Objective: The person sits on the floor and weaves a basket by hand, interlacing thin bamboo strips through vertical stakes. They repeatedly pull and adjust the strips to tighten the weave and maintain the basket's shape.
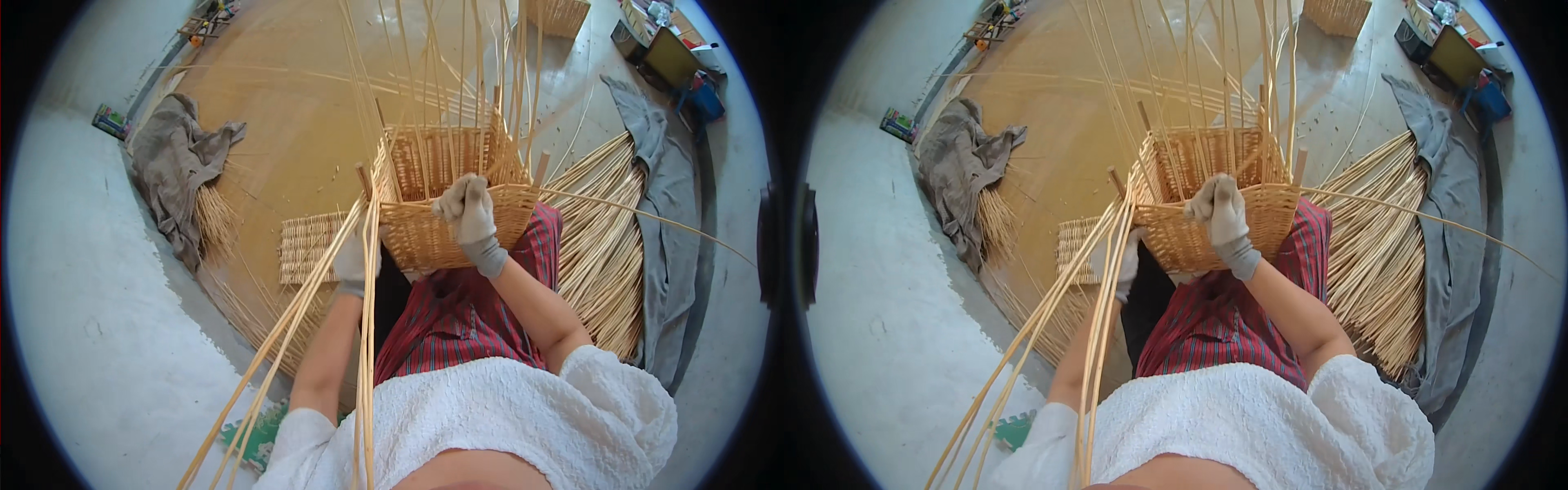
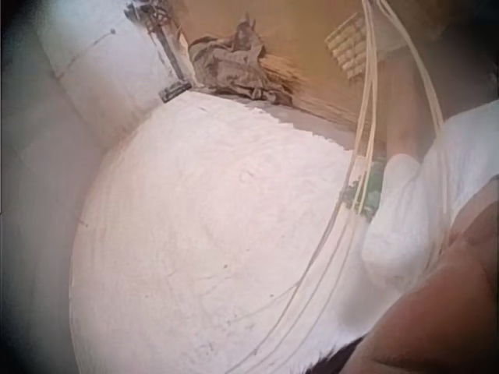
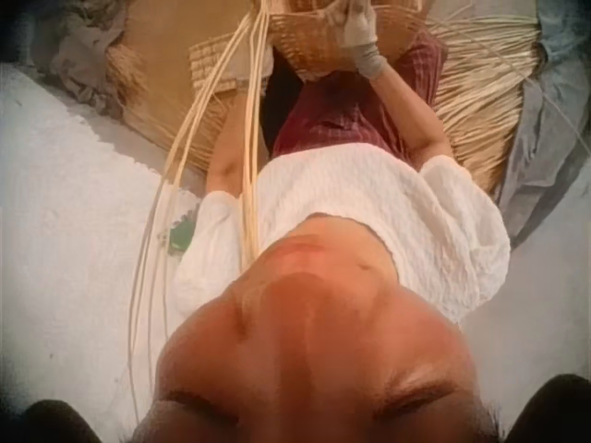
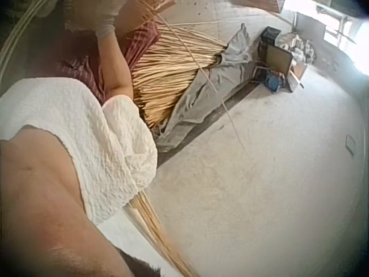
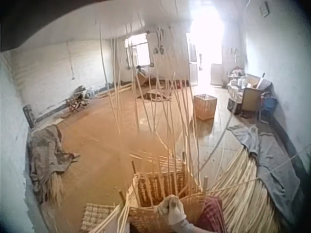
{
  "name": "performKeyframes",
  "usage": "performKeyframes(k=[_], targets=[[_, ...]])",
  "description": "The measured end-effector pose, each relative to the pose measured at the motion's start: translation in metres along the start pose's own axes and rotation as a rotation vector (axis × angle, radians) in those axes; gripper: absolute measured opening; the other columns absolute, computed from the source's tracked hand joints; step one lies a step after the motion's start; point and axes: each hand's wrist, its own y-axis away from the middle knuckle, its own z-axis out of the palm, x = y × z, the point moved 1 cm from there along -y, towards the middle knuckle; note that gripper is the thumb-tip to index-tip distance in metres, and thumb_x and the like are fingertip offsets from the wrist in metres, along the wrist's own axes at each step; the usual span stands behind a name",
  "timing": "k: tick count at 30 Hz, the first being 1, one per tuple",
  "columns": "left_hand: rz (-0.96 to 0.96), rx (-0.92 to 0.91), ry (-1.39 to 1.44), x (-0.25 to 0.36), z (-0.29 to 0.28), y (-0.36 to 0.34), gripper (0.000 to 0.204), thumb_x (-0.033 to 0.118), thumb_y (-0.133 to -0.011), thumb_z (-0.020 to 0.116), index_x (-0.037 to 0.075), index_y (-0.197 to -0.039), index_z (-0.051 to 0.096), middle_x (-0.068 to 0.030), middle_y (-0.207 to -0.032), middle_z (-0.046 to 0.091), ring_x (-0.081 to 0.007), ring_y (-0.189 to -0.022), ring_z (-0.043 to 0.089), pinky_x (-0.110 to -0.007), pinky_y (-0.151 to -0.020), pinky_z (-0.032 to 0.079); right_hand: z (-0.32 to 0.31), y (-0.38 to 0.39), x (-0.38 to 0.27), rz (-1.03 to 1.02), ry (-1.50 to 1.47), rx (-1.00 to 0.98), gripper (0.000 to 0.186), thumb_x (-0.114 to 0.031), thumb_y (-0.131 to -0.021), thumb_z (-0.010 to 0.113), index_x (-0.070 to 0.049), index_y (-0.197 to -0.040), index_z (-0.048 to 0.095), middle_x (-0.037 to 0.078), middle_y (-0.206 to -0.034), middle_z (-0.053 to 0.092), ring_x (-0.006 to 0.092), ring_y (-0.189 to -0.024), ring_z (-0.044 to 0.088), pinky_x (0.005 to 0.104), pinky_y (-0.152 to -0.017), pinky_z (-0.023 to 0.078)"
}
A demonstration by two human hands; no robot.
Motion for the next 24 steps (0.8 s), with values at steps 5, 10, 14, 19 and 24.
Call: performKeyframes(k=[5, 10, 14, 19, 24], targets=[[-0.237, 0.118, 0.229, 0.068, 0.018, -0.046, 0.032, 0.027, -0.107, 0.050, 0.007, -0.130, 0.062, -0.0258, -0.115, 0.068, -0.0429, -0.094, 0.069, -0.049, -0.083, 0.057, 0.001, 0.052, -0.001, -0.104, 0.183, -0.012, 0.051, -0.054, -0.105, 0.047, -0.004, -0.092, 0.052, 0.006, -0.077, 0.058, 0.0189, -0.079, 0.061, 0.0359, -0.081, 0.052], [-0.559, -0.329, 1.120, 0.059, 0.013, -0.060, 0.025, 0.030, -0.107, 0.055, 0.006, -0.102, 0.060, -0.0025, -0.069, 0.059, -0.0137, -0.046, 0.059, -0.030, -0.042, 0.047, -0.064, 0.012, -0.049, 0.130, 0.663, 0.271, 0.016, -0.012, -0.096, 0.074, -0.003, -0.099, 0.061, 0.005, -0.084, 0.068, 0.0126, -0.073, 0.064, 0.0275, -0.068, 0.054], [-0.498, -0.289, 1.091, 0.057, 0.023, -0.059, 0.021, 0.024, -0.105, 0.059, 0.005, -0.097, 0.057, -0.0039, -0.067, 0.058, -0.0149, -0.044, 0.057, -0.030, -0.040, 0.045, -0.039, 0.011, -0.034, 0.056, 0.448, 0.346, 0.014, 0.001, -0.090, 0.075, -0.004, -0.095, 0.064, 0.006, -0.090, 0.071, 0.0089, -0.068, 0.062, 0.0240, -0.060, 0.052], [-0.747, -0.252, 1.029, 0.087, 0.006, -0.072, 0.025, 0.026, -0.105, 0.060, 0.005, -0.092, 0.055, -0.0039, -0.061, 0.054, -0.0146, -0.043, 0.057, -0.030, -0.038, 0.044, 0.052, -0.081, -0.054, -0.304, 1.301, -0.093, 0.055, -0.002, -0.095, 0.061, -0.014, -0.147, 0.049, 0.013, -0.120, 0.072, 0.0236, -0.102, 0.071, 0.0346, -0.085, 0.056], [-0.704, -0.251, 0.992, 0.070, 0.011, -0.069, 0.024, 0.025, -0.102, 0.065, 0.006, -0.091, 0.057, -0.0027, -0.062, 0.055, -0.0134, -0.044, 0.054, -0.031, -0.041, 0.045, -0.007, -0.035, -0.032, -0.231, 0.486, -0.014, 0.035, -0.010, -0.103, 0.049, -0.010, -0.138, 0.046, 0.016, -0.114, 0.070, 0.0252, -0.092, 0.071, 0.0383, -0.088, 0.057]])
